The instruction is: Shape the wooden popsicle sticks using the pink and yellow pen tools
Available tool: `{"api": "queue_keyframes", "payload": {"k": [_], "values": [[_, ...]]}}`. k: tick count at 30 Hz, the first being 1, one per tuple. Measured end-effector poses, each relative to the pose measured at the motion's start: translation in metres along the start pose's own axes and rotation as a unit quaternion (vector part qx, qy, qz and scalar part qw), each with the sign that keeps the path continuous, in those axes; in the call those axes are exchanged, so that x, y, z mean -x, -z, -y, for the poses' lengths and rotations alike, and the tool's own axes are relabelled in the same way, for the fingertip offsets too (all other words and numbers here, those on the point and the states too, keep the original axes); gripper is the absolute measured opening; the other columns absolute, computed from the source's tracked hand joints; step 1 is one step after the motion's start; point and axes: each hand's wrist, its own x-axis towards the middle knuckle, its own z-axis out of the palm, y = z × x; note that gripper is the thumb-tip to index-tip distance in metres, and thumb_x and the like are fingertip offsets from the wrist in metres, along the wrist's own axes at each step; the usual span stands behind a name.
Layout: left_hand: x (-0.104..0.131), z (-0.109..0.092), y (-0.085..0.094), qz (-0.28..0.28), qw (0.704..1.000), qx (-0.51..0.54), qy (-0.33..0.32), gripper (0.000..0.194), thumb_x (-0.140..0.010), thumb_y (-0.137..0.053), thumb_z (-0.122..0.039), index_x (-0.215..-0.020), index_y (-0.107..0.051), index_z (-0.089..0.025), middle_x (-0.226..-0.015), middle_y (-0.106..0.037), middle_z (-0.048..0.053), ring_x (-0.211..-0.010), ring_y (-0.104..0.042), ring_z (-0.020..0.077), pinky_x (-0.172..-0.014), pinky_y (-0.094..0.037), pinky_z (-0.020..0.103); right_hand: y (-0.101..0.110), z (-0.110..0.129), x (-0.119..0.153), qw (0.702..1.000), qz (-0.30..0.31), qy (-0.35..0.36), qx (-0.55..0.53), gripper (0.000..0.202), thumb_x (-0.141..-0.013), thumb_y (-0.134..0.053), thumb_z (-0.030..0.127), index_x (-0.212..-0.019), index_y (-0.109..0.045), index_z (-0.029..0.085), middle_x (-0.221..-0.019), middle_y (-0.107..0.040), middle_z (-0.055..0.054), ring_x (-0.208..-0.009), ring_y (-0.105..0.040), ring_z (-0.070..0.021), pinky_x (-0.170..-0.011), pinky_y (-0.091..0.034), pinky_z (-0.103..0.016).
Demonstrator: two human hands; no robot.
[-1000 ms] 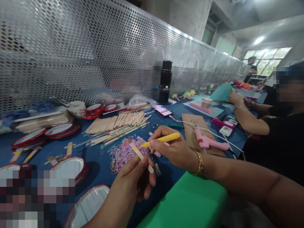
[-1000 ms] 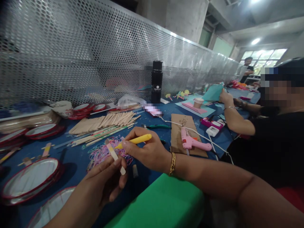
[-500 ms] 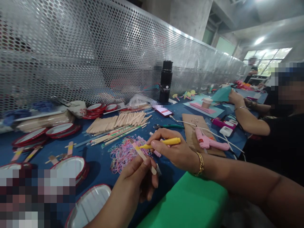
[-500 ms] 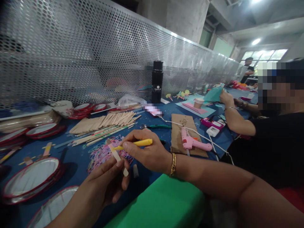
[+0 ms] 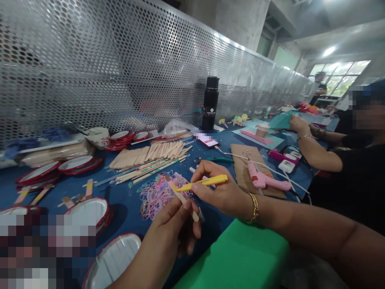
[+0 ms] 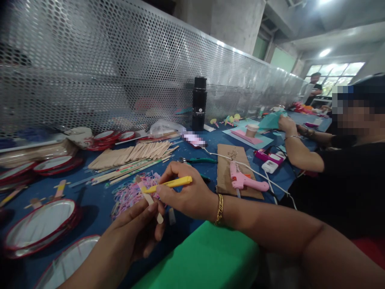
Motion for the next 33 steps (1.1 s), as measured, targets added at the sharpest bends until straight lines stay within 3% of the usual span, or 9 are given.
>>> {"api": "queue_keyframes", "payload": {"k": [7, 13, 19, 23, 33], "values": [[-0.001, 0.003, 0.001, 0.001, 1.0, -0.004, -0.003, 0.019, -0.092, -0.053, -0.034, -0.083, -0.055, -0.018, -0.051, -0.06, -0.003, -0.034, -0.045, 0.0039, -0.036, -0.025, 0.011, -0.001, -0.003, -0.001, 1.0, 0.005, 0.011, 0.006, 0.009, -0.081, -0.065, 0.022, -0.077, -0.057, 0.02, -0.07, -0.061, 0.002, -0.062, -0.052, -0.0113, -0.06, -0.042, -0.024], [-0.011, 0.016, 0.004, 0.024, 0.997, -0.019, -0.069, 0.036, -0.081, -0.062, -0.054, -0.078, -0.053, -0.019, -0.05, -0.06, -0.004, -0.032, -0.044, 0.0056, -0.032, -0.023, 0.013, -0.001, -0.002, -0.001, 1.0, 0.0, 0.026, 0.012, 0.009, -0.081, -0.064, 0.02, -0.076, -0.056, 0.019, -0.073, -0.062, 0.001, -0.065, -0.053, -0.0112, -0.062, -0.043, -0.024], [-0.012, 0.018, 0.002, -0.005, 0.993, -0.06, -0.098, 0.039, -0.082, -0.06, -0.058, -0.077, -0.052, -0.02, -0.052, -0.06, -0.005, -0.033, -0.045, 0.0048, -0.033, -0.025, 0.014, 0.0, -0.001, -0.001, 0.999, -0.002, 0.034, 0.028, 0.01, -0.08, -0.064, 0.018, -0.074, -0.057, 0.019, -0.073, -0.061, 0.002, -0.065, -0.054, -0.0112, -0.064, -0.043, -0.026], [-0.012, 0.019, 0.001, -0.028, 0.994, -0.063, -0.088, 0.038, -0.082, -0.06, -0.057, -0.079, -0.052, -0.02, -0.052, -0.06, -0.005, -0.032, -0.044, 0.0049, -0.033, -0.023, 0.014, 0.002, -0.001, -0.002, 0.998, -0.015, 0.044, 0.05, 0.011, -0.079, -0.064, 0.018, -0.072, -0.056, 0.019, -0.071, -0.06, 0.003, -0.065, -0.053, -0.0111, -0.066, -0.041, -0.027], [-0.014, 0.02, 0.004, -0.003, 0.996, -0.029, -0.084, 0.04, -0.079, -0.063, -0.058, -0.075, -0.052, -0.02, -0.05, -0.059, -0.005, -0.031, -0.042, 0.0048, -0.031, -0.022, 0.014, 0.002, 0.002, -0.002, 0.998, -0.031, 0.028, 0.041, 0.012, -0.083, -0.059, 0.021, -0.071, -0.055, 0.019, -0.07, -0.058, 0.001, -0.067, -0.052, -0.0131, -0.066, -0.041, -0.029]]}}
